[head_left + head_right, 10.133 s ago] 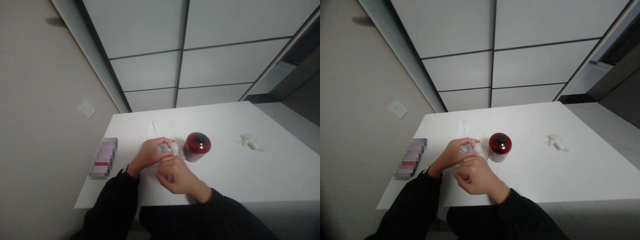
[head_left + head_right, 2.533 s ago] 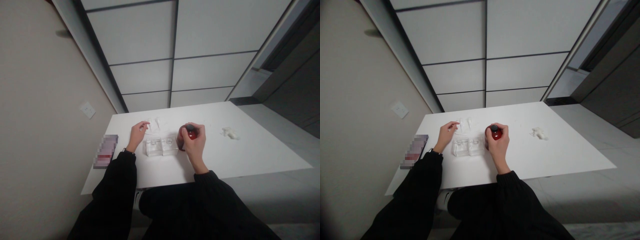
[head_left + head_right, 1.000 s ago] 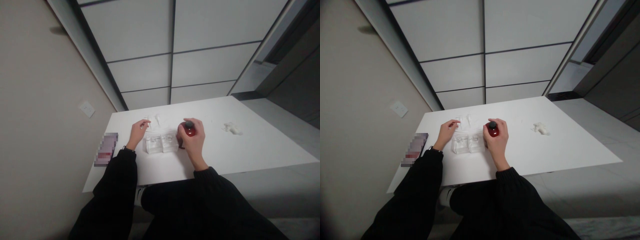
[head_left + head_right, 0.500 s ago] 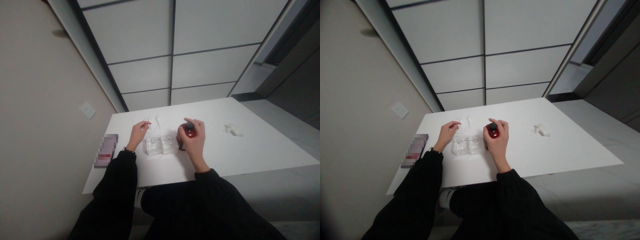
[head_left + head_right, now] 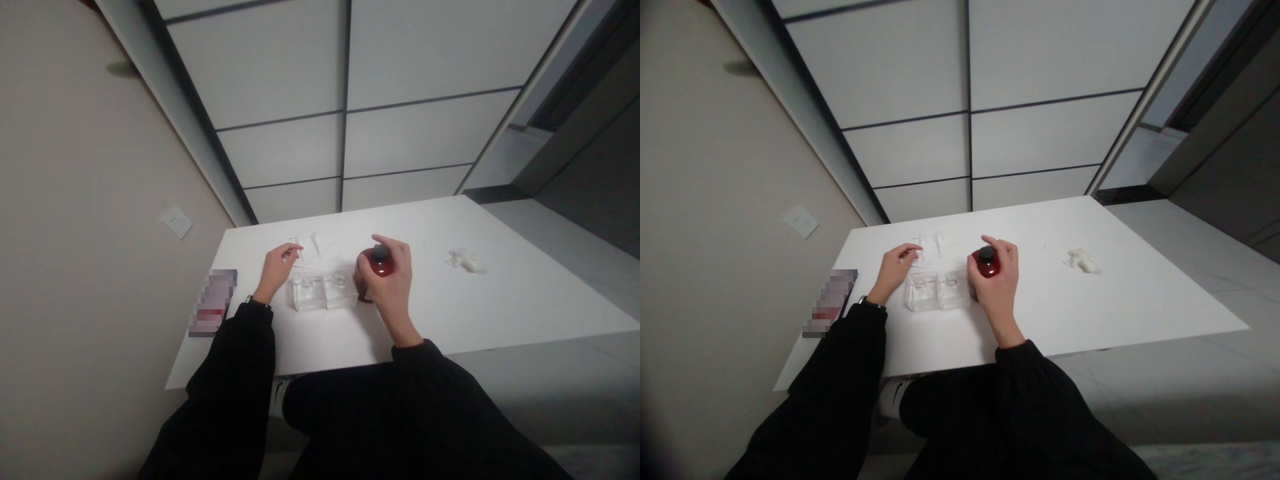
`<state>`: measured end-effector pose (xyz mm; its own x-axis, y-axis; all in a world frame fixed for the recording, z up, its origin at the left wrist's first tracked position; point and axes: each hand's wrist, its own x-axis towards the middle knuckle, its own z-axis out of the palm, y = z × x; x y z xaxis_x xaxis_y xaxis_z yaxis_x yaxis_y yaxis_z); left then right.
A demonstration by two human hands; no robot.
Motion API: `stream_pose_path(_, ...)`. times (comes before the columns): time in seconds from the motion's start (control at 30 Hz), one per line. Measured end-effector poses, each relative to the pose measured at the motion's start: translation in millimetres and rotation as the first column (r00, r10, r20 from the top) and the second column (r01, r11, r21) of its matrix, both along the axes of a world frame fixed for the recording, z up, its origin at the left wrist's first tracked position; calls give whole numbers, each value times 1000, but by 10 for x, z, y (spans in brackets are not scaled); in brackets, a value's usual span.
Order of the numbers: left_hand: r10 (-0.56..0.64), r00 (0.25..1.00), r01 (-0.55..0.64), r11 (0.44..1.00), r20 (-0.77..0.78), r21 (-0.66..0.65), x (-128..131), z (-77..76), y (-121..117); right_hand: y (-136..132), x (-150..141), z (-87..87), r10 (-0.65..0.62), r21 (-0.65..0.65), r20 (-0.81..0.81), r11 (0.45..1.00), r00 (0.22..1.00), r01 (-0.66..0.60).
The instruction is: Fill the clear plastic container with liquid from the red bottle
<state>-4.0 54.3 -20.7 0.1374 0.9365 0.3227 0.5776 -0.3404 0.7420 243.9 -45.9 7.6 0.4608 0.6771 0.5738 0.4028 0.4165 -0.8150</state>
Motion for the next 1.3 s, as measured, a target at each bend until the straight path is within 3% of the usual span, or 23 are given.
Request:
stream_pose_path(0.1, -6, 1000, 6, 1000, 0, -2, 1, 1, -3, -4, 0, 5, -1, -8, -69, 1000, 998, 1)
stream_pose_path(0.23, -13, 1000, 13, 1000, 1, -5, 2, 0, -5, -8, 1, 16, 0, 2, 19, 1000, 1000, 0)
stream_pose_path(0.4, -13, 1000, 13, 1000, 0, -11, 5, 3, -10, -3, 1, 7, 6, -13, -88, 1000, 996, -7)
stream_pose_path(0.6, -20, 1000, 21, 1000, 1, -16, 13, 16, -20, -30, 6, 40, -4, 12, 44, 1000, 999, 3)
stream_pose_path(0.83, -25, 1000, 25, 999, -2, -23, 20, 15, -18, -24, 3, -4, -35, -25, -109, 999, 993, 32)
stream_pose_path(1.3, -29, 1000, 29, 999, -5, -23, 31, 14, -27, -63, -4, 13, -32, 31, -18, 999, 999, 33)
